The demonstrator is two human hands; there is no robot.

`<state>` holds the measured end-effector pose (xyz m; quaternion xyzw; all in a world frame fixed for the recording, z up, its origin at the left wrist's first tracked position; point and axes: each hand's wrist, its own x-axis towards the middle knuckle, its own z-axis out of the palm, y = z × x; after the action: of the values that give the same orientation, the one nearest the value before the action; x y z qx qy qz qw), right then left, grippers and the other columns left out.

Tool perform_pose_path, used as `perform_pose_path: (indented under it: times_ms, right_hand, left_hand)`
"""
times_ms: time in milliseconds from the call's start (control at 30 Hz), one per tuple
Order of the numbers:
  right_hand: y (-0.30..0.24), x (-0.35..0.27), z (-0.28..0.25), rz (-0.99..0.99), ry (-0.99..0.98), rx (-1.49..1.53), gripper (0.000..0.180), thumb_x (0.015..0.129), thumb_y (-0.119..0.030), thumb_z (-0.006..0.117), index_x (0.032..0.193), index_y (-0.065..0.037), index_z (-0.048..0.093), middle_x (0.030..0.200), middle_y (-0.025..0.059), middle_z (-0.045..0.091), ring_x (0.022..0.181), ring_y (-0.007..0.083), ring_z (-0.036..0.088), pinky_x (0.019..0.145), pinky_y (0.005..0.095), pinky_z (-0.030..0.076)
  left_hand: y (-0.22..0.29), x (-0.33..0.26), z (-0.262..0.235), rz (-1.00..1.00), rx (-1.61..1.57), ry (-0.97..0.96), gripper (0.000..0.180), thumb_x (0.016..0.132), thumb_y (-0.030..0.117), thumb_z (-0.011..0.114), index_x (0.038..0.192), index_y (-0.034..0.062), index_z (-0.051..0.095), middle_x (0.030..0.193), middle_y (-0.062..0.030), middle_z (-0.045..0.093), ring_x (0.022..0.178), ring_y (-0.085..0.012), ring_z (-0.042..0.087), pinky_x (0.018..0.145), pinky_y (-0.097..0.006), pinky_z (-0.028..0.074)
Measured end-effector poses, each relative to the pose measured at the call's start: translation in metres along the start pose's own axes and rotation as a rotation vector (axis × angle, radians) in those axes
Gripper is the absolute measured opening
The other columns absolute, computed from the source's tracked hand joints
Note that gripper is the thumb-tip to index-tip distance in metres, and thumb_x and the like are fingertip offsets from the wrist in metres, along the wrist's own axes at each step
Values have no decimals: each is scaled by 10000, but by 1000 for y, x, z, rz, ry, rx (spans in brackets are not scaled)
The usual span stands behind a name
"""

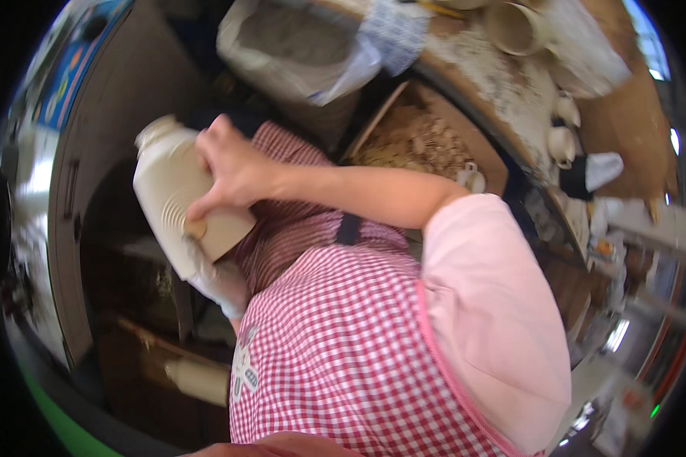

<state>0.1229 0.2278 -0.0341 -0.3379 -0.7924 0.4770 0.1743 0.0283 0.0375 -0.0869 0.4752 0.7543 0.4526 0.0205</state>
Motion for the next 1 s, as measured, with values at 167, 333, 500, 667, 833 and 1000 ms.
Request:
perform_pose_path:
  times_ms: [167, 333, 500, 667, 833, 1000]
  right_hand:
    - [6, -7, 1, -119, 151, 10, 732, 631, -530, 962, 944, -60, 496, 1052, 112, 417, 941, 260, 465, 857, 348, 459]
    - [11, -8, -75, -285, 144, 4, 318, 905, -351, 792, 991, -61, 695, 927, 86, 662, 881, 224, 648, 796, 377, 526]
    - [95, 41, -274, -7, 682, -683, 172, 935, -153, 662, 973, 0, 730, 843, 192, 723, 804, 339, 700, 716, 433, 541]
    - [197, 119, -348, -311, 744, -1125, 165, 826, -34, 598, 931, 23, 711, 913, 274, 701, 886, 451, 697, 809, 517, 553]
    - [122, 94, -315, -234, 260, -878, 516, 1027, -337, 602, 1424, -15, 532, 1227, 254, 679, 1100, 373, 668, 974, 460, 501]
    - [22, -2, -152, 204, -160, 520, 396, 1106, -354, 469, 1356, -67, 578, 654, -67, 478, 500, 15, 446, 448, 164, 386]
  left_hand:
    - [32, 21, 3, -621, -1003, -12, 575, 1049, 177, 604, 1533, -34, 377, 1464, -163, 512, 1312, -266, 536, 1112, -412, 450]
    - [28, 26, -3, -424, -718, -99, 496, 1071, 176, 555, 1501, -41, 434, 1441, -168, 561, 1329, -260, 550, 1165, -404, 419]
    - [31, 30, -11, -446, -776, -80, 414, 1062, 155, 557, 1407, -75, 540, 1432, -151, 558, 1302, -244, 571, 1108, -405, 479]
    - [43, 46, -11, -796, -1246, 48, 461, 1067, 148, 540, 1475, -58, 482, 1469, -132, 535, 1319, -229, 567, 1091, -396, 506]
    - [42, 52, -18, -551, -804, 18, 408, 1060, 131, 595, 1437, -12, 535, 1395, -92, 597, 1275, -172, 595, 1093, -323, 495]
    - [48, 52, -26, -809, -1225, -1, 416, 1059, 144, 608, 1436, -7, 521, 1404, -99, 587, 1267, -160, 595, 1079, -326, 502]
